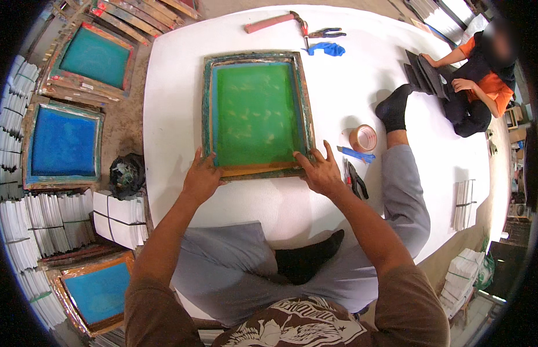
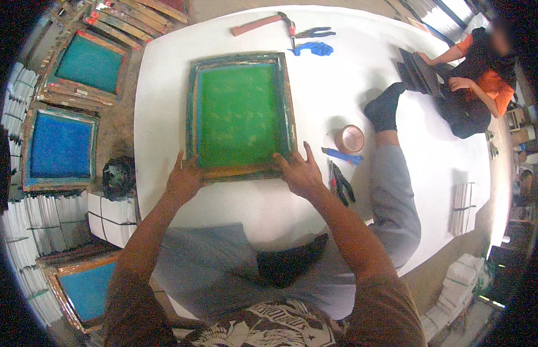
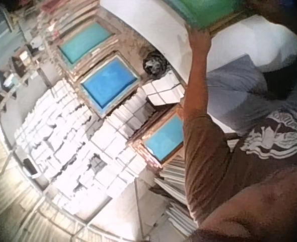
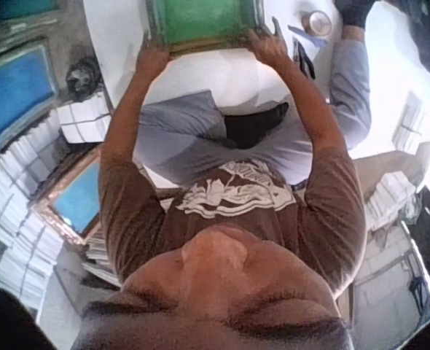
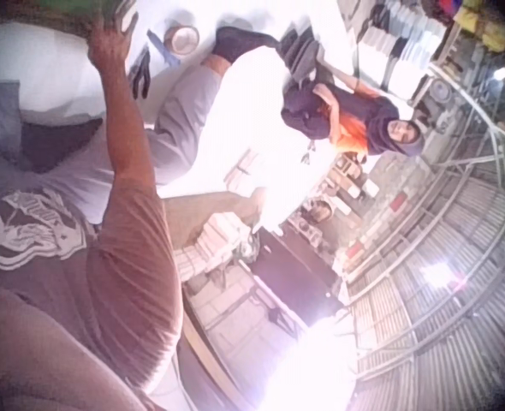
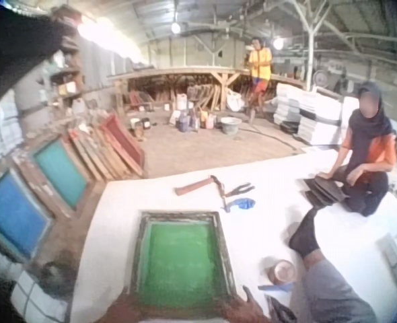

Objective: The person sits on the floor and assembles a wooden frame around a green screen. They apply orange tape to the edges of the frame, press it down, and use a hammer to secure the corners. Another person is visible in the background handling black sheets.

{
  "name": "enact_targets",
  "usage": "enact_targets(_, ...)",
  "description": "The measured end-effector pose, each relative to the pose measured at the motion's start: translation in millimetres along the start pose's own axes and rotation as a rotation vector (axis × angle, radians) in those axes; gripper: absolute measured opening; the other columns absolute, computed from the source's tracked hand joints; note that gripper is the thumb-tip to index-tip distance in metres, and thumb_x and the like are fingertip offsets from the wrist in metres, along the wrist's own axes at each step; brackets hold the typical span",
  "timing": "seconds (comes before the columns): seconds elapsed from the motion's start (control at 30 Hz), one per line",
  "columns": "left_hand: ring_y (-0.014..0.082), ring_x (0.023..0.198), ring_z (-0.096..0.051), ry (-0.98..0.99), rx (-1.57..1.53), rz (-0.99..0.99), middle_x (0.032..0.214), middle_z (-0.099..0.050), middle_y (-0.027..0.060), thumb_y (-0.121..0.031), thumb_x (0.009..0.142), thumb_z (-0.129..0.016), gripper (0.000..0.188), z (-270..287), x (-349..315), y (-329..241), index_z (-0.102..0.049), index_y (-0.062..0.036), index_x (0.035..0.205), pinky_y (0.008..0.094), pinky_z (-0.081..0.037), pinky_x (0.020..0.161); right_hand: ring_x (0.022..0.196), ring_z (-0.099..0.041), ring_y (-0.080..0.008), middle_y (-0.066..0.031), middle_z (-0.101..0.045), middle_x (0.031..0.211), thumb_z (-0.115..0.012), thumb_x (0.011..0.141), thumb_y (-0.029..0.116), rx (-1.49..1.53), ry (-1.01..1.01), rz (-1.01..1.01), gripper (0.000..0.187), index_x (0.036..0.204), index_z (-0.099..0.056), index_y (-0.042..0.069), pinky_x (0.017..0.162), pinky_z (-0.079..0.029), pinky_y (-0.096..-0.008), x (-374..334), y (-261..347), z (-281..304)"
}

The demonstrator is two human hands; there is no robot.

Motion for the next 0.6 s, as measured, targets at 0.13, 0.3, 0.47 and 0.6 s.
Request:
enact_targets(0.13, 0.0278, 0.141, -0.049, -0.077, -0.031, -0.016, 0.114, -0.075, 0.0102, -0.042, 0.083, -0.077, 0.05, -1.3, -8.3, -1.3, -0.071, -0.0136, 0.124, 0.0577, -0.016, 0.127, 0.133, -0.051, -0.0291, -0.0075, -0.073, 0.119, -0.089, 0.072, 0.036, 0.04, -0.038, -0.017, 0.08, 0.142, -0.055, 0.017, 0.123, -0.021, -0.0607, -7.2, -5.1, 2.6)
enact_targets(0.3, 0.0305, 0.141, -0.048, 0.024, -0.251, -0.072, 0.137, -0.064, 0.0136, -0.038, 0.083, -0.079, 0.065, 1.2, -4.3, -11.1, -0.06, -0.0117, 0.14, 0.0513, -0.028, 0.125, 0.139, -0.047, -0.0301, -0.0054, -0.068, 0.133, -0.088, 0.071, 0.042, 0.18, 0.024, 0.034, 0.085, 0.146, -0.053, 0.021, 0.125, -0.018, -0.0583, -1.6, -13.0, 7.9)
enact_targets(0.47, 0.0334, 0.144, -0.043, 0.088, -0.436, -0.154, 0.149, -0.054, 0.0131, -0.041, 0.084, -0.079, 0.076, -5.3, 11.6, -25.6, -0.051, -0.0115, 0.147, 0.0482, -0.032, 0.123, 0.149, -0.034, -0.034, -0.0056, -0.048, 0.155, -0.09, 0.067, 0.048, 0.134, 0.035, 0.101, 0.094, 0.149, -0.05, 0.026, 0.125, -0.018, -0.061, 6.4, -19.6, 11.8)
enact_targets(0.6, 0.0342, 0.149, -0.036, 0.009, -0.418, -0.321, 0.154, -0.049, 0.0132, -0.044, 0.084, -0.078, 0.081, 16.3, 41.3, -51.5, -0.045, -0.0128, 0.151, 0.049, -0.031, 0.124, 0.155, -0.021, -0.0373, -0.0071, -0.025, 0.169, -0.089, 0.066, 0.054, 0.119, 0.084, 0.051, 0.094, 0.149, -0.051, 0.03, 0.124, -0.018, -0.063, 11.8, -35.5, 19.1)
Point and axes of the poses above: each hand's wrist, its own x-axis towards the middle knuckle, its own z-axis out of the back of the hand, y = z × x, the point moved 10 cm from there along x, towards the middle knuckle
